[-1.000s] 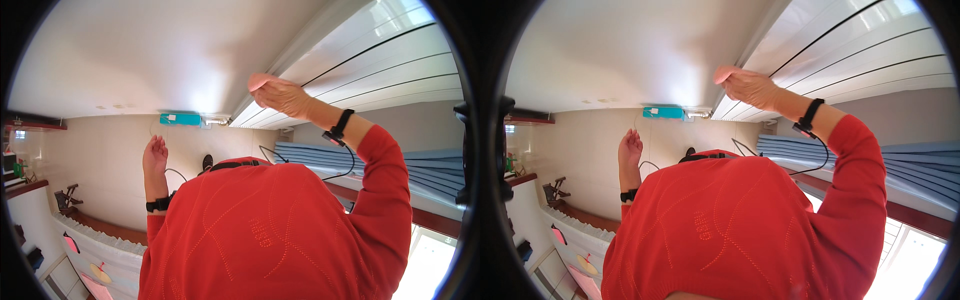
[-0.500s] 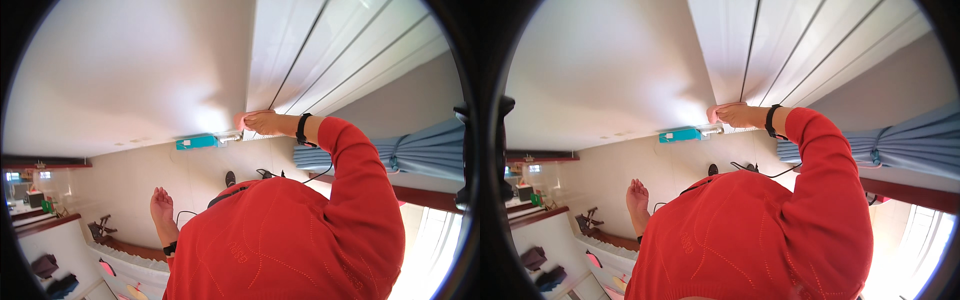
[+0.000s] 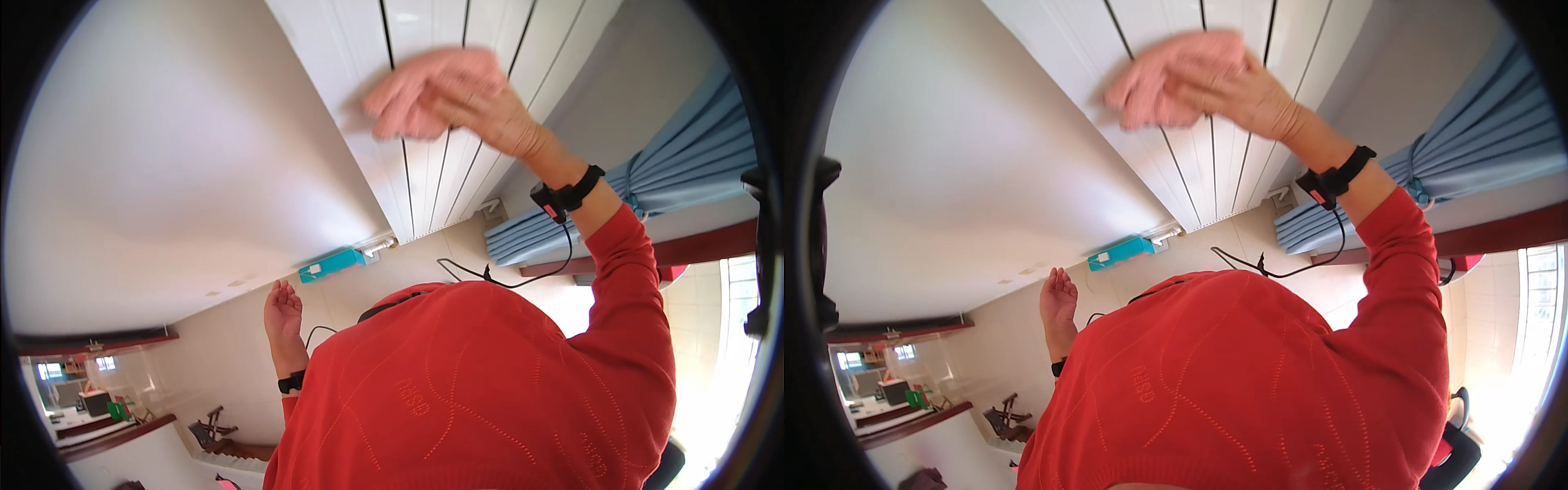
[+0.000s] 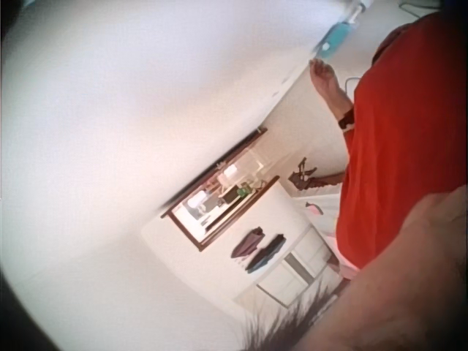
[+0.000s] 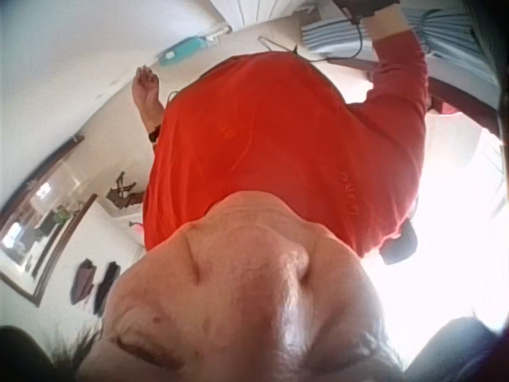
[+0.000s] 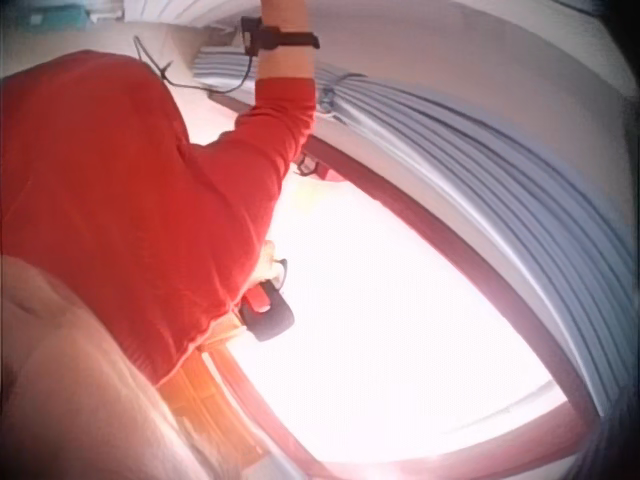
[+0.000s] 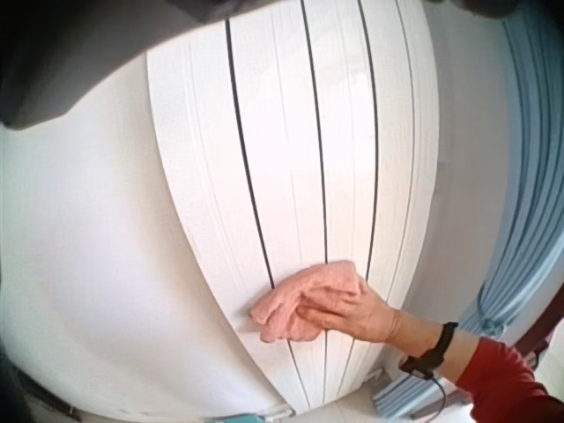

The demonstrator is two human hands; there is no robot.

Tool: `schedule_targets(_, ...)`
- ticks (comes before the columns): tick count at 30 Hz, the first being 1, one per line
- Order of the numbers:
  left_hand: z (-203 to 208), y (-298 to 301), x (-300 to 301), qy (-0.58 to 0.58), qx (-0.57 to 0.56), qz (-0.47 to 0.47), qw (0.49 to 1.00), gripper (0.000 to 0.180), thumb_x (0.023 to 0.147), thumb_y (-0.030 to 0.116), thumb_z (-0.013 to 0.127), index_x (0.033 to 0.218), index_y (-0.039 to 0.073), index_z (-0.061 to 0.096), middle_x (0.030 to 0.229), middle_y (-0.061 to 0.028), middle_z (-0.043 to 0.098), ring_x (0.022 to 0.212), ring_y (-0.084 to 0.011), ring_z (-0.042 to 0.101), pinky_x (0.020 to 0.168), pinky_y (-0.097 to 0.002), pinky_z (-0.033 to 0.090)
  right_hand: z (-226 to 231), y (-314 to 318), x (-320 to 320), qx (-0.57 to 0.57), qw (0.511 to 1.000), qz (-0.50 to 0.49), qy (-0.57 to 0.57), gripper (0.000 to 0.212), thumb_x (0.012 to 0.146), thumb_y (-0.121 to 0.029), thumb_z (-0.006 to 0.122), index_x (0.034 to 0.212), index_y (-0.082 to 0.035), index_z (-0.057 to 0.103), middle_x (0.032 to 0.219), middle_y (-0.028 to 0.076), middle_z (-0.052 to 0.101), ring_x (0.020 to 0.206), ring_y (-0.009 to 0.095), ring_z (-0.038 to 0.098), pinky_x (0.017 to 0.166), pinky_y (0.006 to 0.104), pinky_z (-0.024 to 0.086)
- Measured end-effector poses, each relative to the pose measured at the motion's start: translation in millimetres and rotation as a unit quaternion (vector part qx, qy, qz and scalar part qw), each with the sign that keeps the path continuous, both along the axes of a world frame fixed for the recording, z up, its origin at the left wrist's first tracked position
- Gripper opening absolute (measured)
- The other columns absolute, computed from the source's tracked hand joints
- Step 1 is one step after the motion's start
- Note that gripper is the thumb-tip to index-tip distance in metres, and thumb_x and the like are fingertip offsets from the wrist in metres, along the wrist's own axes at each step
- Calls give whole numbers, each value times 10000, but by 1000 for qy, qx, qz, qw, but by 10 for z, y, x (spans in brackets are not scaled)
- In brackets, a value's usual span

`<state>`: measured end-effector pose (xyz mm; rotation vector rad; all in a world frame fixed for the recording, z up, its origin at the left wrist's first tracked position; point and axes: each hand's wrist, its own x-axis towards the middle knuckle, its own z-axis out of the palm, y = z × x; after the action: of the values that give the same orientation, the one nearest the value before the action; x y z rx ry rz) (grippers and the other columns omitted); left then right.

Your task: The person washes a cloth in a green basin at a sink, then walks into a bedroom and wipes the surface of a white wall-mounted radiator with the damp cloth.

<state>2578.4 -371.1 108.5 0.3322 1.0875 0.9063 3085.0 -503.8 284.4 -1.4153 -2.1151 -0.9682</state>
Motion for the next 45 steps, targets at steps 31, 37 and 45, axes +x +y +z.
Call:
schedule_targets(31,385,70,-260,81,21,-50,995,248,952,126,502,1187,69,555,1052,-27,628,885,-143,610,704,-267,528,-1047,-73,221,379,712,-167,566,120,922,-45,503,1040,-52,485,945,73,497,785,202,512,624,306,439)
schedule_targets(37,399,21,-147,62,14,-60,996,202,956,124,489,1137,75,563,1010,-18,636,868,-142,610,693,-273,527,-2261,187,-19,372,141,-20,917,84,999,-187,433,952,-118,439,758,8,493,584,142,486,456,273,383)
schedule_targets(45,452,117,64,66,22,-71,995,187,944,119,486,1110,87,566,979,-10,642,857,-142,609,699,-279,523,-1140,20,61,376,295,121,870,225,878,76,388,939,-135,441,853,46,515,647,180,539,447,324,406)
